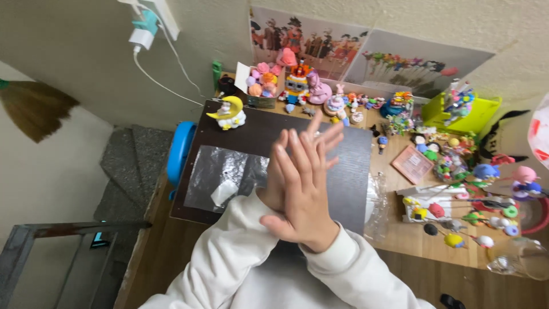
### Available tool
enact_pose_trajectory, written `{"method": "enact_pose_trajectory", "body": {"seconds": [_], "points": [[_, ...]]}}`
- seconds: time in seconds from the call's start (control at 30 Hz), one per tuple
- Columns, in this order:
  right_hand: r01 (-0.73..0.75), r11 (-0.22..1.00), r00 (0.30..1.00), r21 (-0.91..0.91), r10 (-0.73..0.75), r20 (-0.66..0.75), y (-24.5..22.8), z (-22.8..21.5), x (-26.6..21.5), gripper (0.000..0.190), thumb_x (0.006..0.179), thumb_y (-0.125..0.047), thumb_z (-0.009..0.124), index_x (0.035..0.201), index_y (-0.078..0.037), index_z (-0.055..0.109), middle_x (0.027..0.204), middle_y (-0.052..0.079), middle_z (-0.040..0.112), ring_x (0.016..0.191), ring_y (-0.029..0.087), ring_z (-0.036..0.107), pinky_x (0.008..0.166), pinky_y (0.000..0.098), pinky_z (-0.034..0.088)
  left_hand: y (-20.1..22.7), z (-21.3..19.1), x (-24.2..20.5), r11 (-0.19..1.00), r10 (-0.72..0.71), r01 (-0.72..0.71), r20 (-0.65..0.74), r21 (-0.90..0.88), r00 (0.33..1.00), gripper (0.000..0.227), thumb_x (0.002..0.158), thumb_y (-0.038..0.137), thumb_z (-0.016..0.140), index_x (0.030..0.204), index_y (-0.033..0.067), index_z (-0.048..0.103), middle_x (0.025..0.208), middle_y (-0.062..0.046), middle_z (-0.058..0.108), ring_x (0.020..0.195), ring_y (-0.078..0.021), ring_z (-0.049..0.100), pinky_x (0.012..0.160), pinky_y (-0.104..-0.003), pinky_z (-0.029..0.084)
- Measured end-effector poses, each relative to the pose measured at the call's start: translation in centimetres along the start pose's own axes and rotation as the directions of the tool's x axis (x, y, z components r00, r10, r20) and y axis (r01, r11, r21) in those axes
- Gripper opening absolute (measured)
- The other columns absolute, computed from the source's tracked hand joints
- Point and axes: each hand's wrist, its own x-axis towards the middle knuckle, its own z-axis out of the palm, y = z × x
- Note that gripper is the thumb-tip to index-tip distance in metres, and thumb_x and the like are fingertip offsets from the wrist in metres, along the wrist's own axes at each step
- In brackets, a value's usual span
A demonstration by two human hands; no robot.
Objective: The person takes a small white round object, rolls it into a ball between their palms, and places it inside a small plastic bag. They then pick up a small rectangular cardboard item and a flat white disc, and place them inside the same plastic bag.
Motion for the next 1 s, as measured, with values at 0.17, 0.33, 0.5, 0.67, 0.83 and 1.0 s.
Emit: {"method": "enact_pose_trajectory", "body": {"seconds": [0.17, 0.33, 0.5, 0.67, 0.83, 1.0], "points": [[-0.030, 0.994, 0.995, -0.110, 0.019, -0.094, 2.9, -2.0, 2.4, 0.094, 0.099, -0.074, 0.031, 0.162, -0.004, 0.030, 0.169, 0.023, 0.021, 0.158, 0.047, 0.010, 0.129, 0.0616, 0.003, -3.3, -0.7, -1.9, 0.877, -0.236, 0.080, -0.279, -0.474, 0.931, 0.072, 0.099, 0.061, 0.047, 0.148, 0.0083, 0.050, 0.148, -0.013, 0.055, 0.129, -0.0253, 0.053, 0.119, -0.037, 0.034], [-0.042, 0.996, 0.999, -0.080, 0.042, -0.010, 1.4, 1.3, -0.7, 0.102, 0.089, -0.077, 0.047, 0.160, -0.005, 0.033, 0.167, 0.024, 0.024, 0.155, 0.050, 0.015, 0.128, 0.0625, 0.006, 0.9, -1.5, -0.9, 0.955, -0.077, 0.058, -0.055, -0.290, 0.995, 0.091, 0.095, 0.074, 0.036, 0.163, 0.0169, 0.018, 0.165, -0.016, 0.030, 0.148, -0.0312, 0.034, 0.117, -0.045, 0.039], [-0.030, 0.999, 0.997, -0.024, 0.029, -0.065, 0.7, 0.5, 1.5, 0.102, 0.091, -0.080, 0.039, 0.159, -0.005, 0.036, 0.168, 0.022, 0.025, 0.158, 0.046, 0.014, 0.130, 0.0603, 0.002, -0.7, -0.8, -1.6, 0.993, 0.006, -0.009, -0.031, -0.118, 1.000, 0.095, 0.096, 0.073, 0.030, 0.166, 0.0137, 0.007, 0.170, -0.018, 0.017, 0.154, -0.0329, 0.024, 0.120, -0.045, 0.033], [-0.022, 0.990, 0.997, -0.138, 0.012, -0.072, 2.2, 0.5, 1.1, 0.099, 0.093, -0.078, 0.041, 0.162, -0.007, 0.031, 0.169, 0.022, 0.021, 0.157, 0.047, 0.013, 0.130, 0.0617, 0.005, 2.2, 0.2, -0.9, 0.896, -0.069, 0.011, -0.115, -0.445, 0.991, 0.095, 0.091, 0.077, 0.044, 0.163, 0.0175, 0.025, 0.164, -0.009, 0.035, 0.146, -0.0277, 0.039, 0.124, -0.044, 0.029], [-0.045, 0.999, 0.996, -0.026, 0.042, -0.085, 0.2, 0.5, 1.4, 0.102, 0.090, -0.080, 0.039, 0.159, -0.006, 0.037, 0.168, 0.022, 0.024, 0.157, 0.047, 0.015, 0.130, 0.0619, 0.003, -0.7, -1.7, -1.9, 0.961, -0.168, 0.141, -0.093, -0.239, 0.981, 0.081, 0.098, 0.070, 0.032, 0.163, 0.0241, 0.016, 0.166, -0.011, 0.021, 0.150, -0.0306, 0.018, 0.122, -0.051, 0.015], [-0.074, 0.983, 0.990, -0.168, 0.052, -0.132, 2.7, -1.1, 1.4, 0.091, 0.099, -0.072, 0.039, 0.161, -0.005, 0.032, 0.168, 0.024, 0.022, 0.158, 0.046, 0.013, 0.128, 0.0631, 0.004, -2.6, -2.2, -2.5, 0.929, -0.257, 0.163, -0.265, -0.331, 0.929, 0.078, 0.097, 0.071, 0.038, 0.147, 0.0135, 0.054, 0.135, -0.012, 0.065, 0.119, -0.0239, 0.062, 0.108, -0.034, 0.047]]}}
